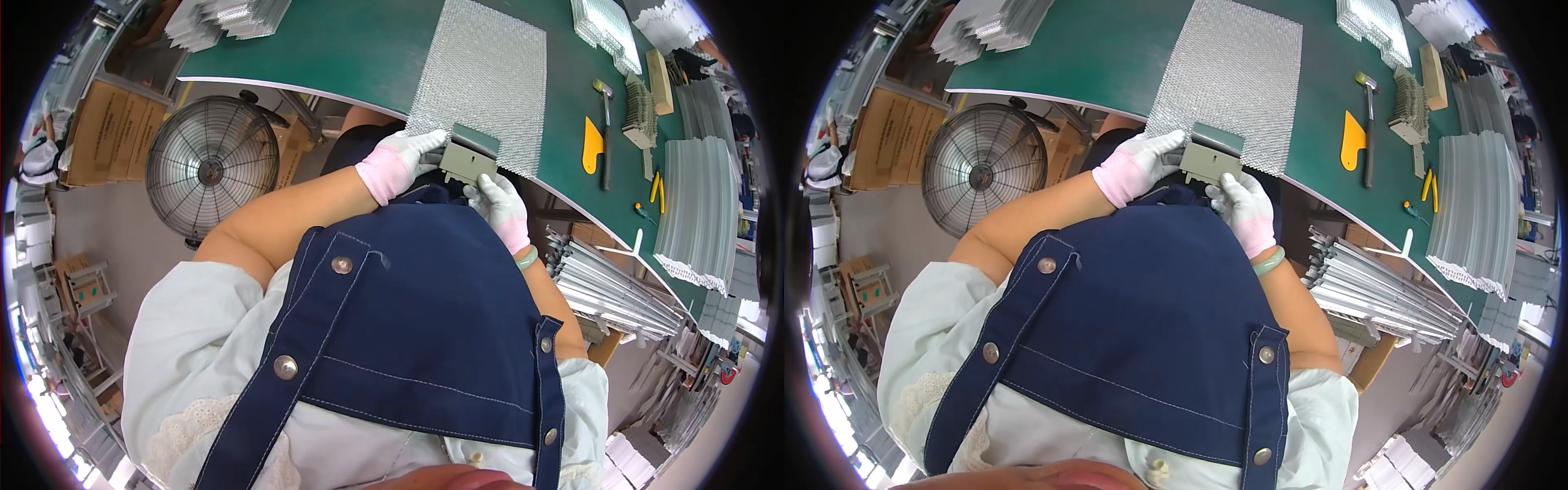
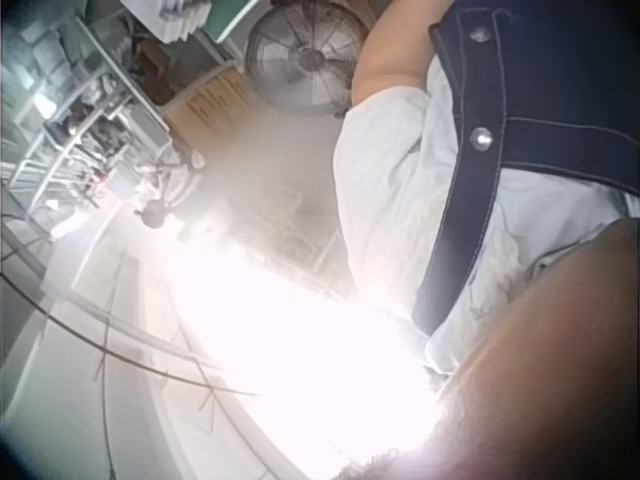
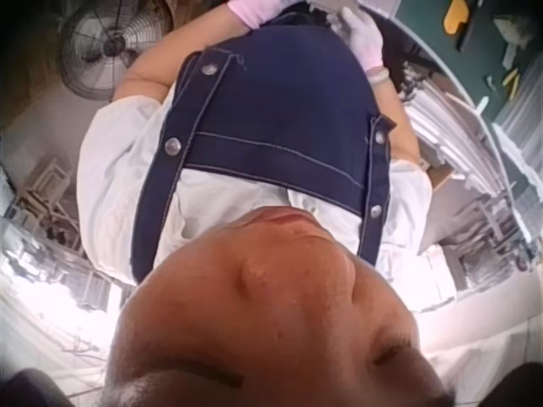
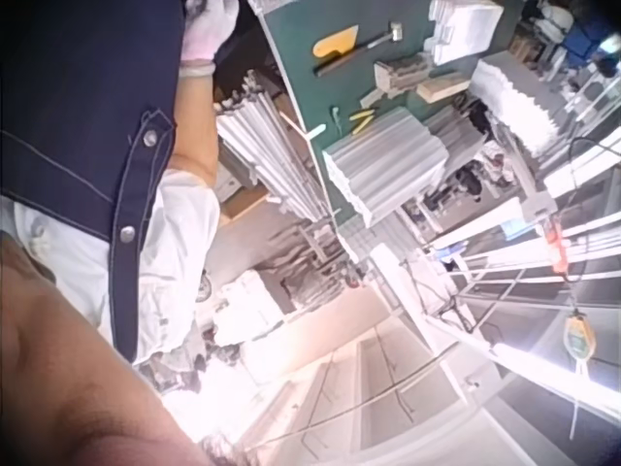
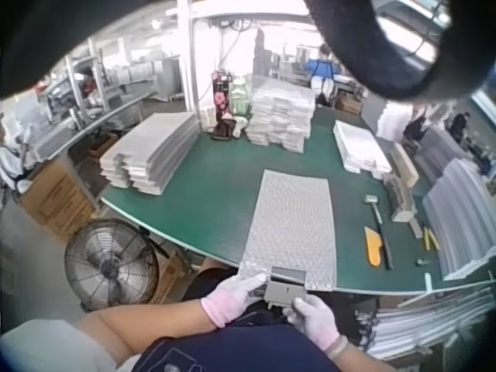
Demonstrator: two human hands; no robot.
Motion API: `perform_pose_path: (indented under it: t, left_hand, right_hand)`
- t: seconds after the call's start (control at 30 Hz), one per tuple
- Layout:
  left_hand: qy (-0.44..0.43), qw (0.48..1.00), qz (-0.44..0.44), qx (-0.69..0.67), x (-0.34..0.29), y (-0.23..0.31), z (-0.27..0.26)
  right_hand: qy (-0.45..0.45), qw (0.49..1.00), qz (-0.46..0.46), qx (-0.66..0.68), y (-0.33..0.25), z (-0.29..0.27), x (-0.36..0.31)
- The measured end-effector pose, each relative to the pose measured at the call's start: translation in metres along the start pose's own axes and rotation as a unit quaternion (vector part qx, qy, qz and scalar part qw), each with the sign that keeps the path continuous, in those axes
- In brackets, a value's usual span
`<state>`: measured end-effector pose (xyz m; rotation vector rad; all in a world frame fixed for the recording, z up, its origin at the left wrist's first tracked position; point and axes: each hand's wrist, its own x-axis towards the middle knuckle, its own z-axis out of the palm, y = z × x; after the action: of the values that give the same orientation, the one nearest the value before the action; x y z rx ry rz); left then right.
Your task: The person assembles a rectangular air filter by hand. They place a mesh sheet onto a plastic frame, insert white plastic strips into the frame's slots, and use a staple gun to secure the mesh to the frame. The completed unit is then set aside.
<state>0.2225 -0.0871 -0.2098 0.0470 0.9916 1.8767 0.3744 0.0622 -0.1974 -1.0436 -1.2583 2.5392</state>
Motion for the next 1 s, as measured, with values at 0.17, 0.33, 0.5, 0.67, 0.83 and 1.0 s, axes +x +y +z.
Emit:
perform_pose_path:
  t: [0.17,0.33,0.5,0.67,0.83,1.0]
  left_hand:
    - [0.022,0.999,-0.035,0.001,-0.004,0.005,0.006]
    - [0.010,0.977,-0.098,0.188,-0.009,0.007,0.002]
    - [0.046,0.964,-0.102,0.242,-0.012,0.015,0.011]
    - [0.025,0.971,-0.103,0.214,-0.014,0.016,0.008]
    - [0.007,0.982,-0.101,0.159,-0.014,0.014,0.005]
    - [0.045,0.989,-0.079,0.113,-0.020,0.015,0.020]
  right_hand:
    - [0.011,1.000,0.000,0.009,-0.001,0.005,0.002]
    - [-0.010,1.000,0.012,-0.016,-0.006,0.006,0.001]
    - [0.024,0.998,-0.042,0.033,-0.014,0.012,0.000]
    - [-0.019,0.994,-0.061,0.089,-0.006,-0.012,0.016]
    - [-0.134,0.978,-0.038,0.155,-0.006,-0.022,0.020]
    - [0.028,0.991,-0.105,-0.082,-0.013,-0.006,0.006]
